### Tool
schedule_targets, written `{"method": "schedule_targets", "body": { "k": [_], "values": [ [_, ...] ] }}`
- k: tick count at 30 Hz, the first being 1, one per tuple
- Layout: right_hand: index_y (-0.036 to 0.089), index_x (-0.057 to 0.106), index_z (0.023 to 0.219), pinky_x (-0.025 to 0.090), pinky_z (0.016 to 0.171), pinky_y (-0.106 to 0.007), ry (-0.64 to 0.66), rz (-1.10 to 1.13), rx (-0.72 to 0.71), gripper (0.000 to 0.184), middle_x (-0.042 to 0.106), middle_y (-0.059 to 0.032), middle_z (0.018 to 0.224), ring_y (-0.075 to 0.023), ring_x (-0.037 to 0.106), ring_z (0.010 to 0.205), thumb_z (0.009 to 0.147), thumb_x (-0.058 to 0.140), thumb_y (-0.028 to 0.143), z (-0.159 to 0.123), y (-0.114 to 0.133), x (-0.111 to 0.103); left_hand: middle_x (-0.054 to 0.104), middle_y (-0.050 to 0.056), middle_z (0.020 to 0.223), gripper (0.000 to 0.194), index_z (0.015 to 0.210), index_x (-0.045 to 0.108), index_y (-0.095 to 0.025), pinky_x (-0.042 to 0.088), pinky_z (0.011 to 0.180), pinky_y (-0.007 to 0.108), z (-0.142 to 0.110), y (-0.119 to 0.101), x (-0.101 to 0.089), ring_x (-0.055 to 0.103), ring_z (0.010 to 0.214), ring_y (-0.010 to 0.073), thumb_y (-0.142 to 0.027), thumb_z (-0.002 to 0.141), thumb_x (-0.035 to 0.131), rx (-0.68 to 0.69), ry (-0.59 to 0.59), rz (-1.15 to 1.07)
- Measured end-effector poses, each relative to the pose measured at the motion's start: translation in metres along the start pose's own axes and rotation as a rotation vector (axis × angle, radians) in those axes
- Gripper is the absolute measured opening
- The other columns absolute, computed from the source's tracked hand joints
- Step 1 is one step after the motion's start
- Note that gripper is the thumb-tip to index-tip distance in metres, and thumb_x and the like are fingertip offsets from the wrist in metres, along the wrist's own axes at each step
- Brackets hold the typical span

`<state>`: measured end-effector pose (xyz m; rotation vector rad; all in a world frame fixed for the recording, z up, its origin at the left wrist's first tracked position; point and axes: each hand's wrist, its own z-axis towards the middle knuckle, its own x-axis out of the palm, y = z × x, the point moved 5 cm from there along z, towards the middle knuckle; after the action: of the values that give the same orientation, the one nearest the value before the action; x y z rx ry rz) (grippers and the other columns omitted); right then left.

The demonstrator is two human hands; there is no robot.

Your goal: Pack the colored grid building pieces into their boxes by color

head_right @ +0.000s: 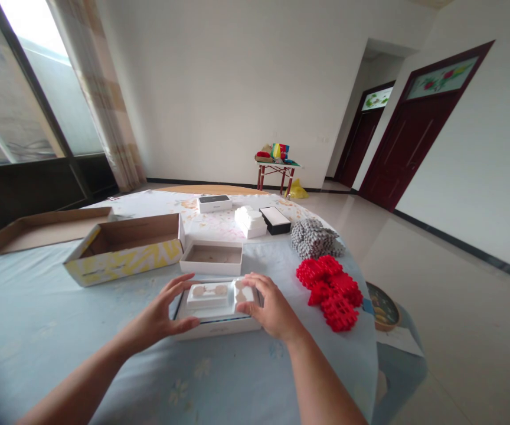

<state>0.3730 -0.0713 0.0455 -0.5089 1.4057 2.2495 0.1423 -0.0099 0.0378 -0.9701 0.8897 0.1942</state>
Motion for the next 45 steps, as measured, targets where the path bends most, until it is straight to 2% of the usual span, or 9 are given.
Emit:
{"method": "schedule_targets", "body": {
  "k": [8, 15, 19, 22, 27, 31, 36, 39, 45],
  "values": [
    [0.023, 0.054, 0.115, 0.035, 0.101, -0.044, -0.177, -0.011, -0.058, 0.040, 0.047, -0.0092, 0.129, -0.0243, 0.044, 0.119, 0.079, 0.058, 0.039, 0.001, 0.015, -0.009, 0.050, 0.008, 0.118, 0.052, 0.110, 0.040, -0.024, 0.041, 0.091, 0.043, -0.001, -0.033, -0.011, 0.049, 0.109, 0.0255, -0.036, 0.066, 0.066, 0.074, -0.225, 0.048],
    [0.018, 0.042, 0.125, 0.052, 0.082, -0.036, -0.332, 0.090, 0.151, 0.055, 0.051, -0.0143, 0.122, -0.0253, 0.051, 0.111, 0.078, 0.055, 0.044, 0.008, 0.014, 0.003, 0.039, 0.009, 0.122, 0.051, 0.110, 0.036, -0.023, 0.038, 0.095, 0.043, -0.012, -0.057, -0.009, 0.042, 0.115, 0.0246, -0.024, 0.067, 0.065, 0.108, -0.538, 0.043],
    [0.016, 0.045, 0.120, 0.050, 0.086, -0.035, -0.375, 0.225, 0.225, 0.052, 0.052, -0.0145, 0.122, -0.0246, 0.054, 0.108, 0.078, 0.054, 0.045, 0.019, 0.006, 0.009, 0.039, 0.010, 0.120, 0.045, 0.103, 0.040, -0.022, 0.039, 0.093, 0.041, -0.019, -0.065, 0.003, 0.044, 0.113, 0.0249, -0.026, 0.067, 0.066, 0.082, -0.566, -0.004],
    [0.018, 0.048, 0.118, 0.048, 0.089, -0.037, -0.375, 0.332, 0.241, 0.049, 0.055, -0.0125, 0.120, -0.0243, 0.054, 0.109, 0.078, 0.055, 0.045, 0.031, -0.007, 0.007, 0.049, 0.008, 0.110, 0.031, 0.097, 0.045, -0.022, 0.044, 0.085, 0.038, -0.021, -0.069, 0.005, 0.052, 0.101, 0.0226, -0.032, 0.073, 0.061, 0.068, -0.468, -0.105],
    [0.021, 0.051, 0.116, 0.041, 0.096, -0.039, -0.183, 0.489, 0.138, 0.044, 0.055, -0.0095, 0.122, -0.0216, 0.050, 0.115, 0.077, 0.058, 0.041, 0.061, -0.005, 0.001, 0.061, 0.003, 0.082, 0.021, 0.097, 0.049, -0.020, 0.049, 0.069, 0.031, -0.013, -0.055, -0.003, 0.060, 0.075, 0.0163, -0.036, 0.087, 0.041, -0.057, -0.329, -0.338],
    [0.021, 0.056, 0.111, 0.042, 0.094, -0.040, 0.181, 0.521, 0.084, 0.043, 0.057, -0.0081, 0.121, -0.0209, 0.053, 0.111, 0.073, 0.062, 0.040, 0.080, 0.019, 0.014, 0.053, 0.009, 0.115, 0.039, 0.117, 0.042, -0.022, 0.044, 0.087, 0.038, -0.006, -0.040, -0.020, 0.052, 0.104, 0.0220, -0.034, 0.080, 0.052, 0.003, -0.429, -0.143],
    [0.017, 0.053, 0.116, 0.042, 0.094, -0.038, 0.554, 0.474, 0.113, 0.052, 0.057, -0.0096, 0.120, -0.0203, 0.054, 0.110, 0.071, 0.064, 0.041, 0.087, 0.026, 0.045, 0.037, 0.010, 0.136, 0.074, 0.135, 0.023, -0.028, 0.033, 0.100, 0.044, 0.000, -0.024, -0.011, 0.038, 0.122, 0.0271, -0.035, 0.073, 0.063, 0.122, -0.069, -0.040],
    [0.015, 0.053, 0.117, 0.040, 0.096, -0.038, 0.584, 0.340, 0.139, 0.053, 0.056, -0.0112, 0.121, -0.0216, 0.052, 0.112, 0.072, 0.063, 0.042, 0.089, 0.022, 0.051, 0.041, 0.010, 0.132, 0.077, 0.134, 0.027, -0.027, 0.035, 0.099, 0.043, -0.002, -0.017, -0.006, 0.041, 0.118, 0.0276, -0.035, 0.069, 0.067, 0.125, -0.019, -0.015],
    [0.019, 0.054, 0.119, 0.038, 0.096, -0.038, 0.456, -0.051, 0.099, 0.058, 0.057, -0.0093, 0.119, -0.0246, 0.051, 0.111, 0.071, 0.062, 0.050, 0.066, 0.035, 0.021, 0.049, 0.010, 0.121, 0.066, 0.126, 0.041, -0.024, 0.038, 0.095, 0.044, -0.002, -0.015, -0.002, 0.046, 0.112, 0.0280, -0.038, 0.067, 0.067, 0.118, -0.101, 0.050]
  ]
}}
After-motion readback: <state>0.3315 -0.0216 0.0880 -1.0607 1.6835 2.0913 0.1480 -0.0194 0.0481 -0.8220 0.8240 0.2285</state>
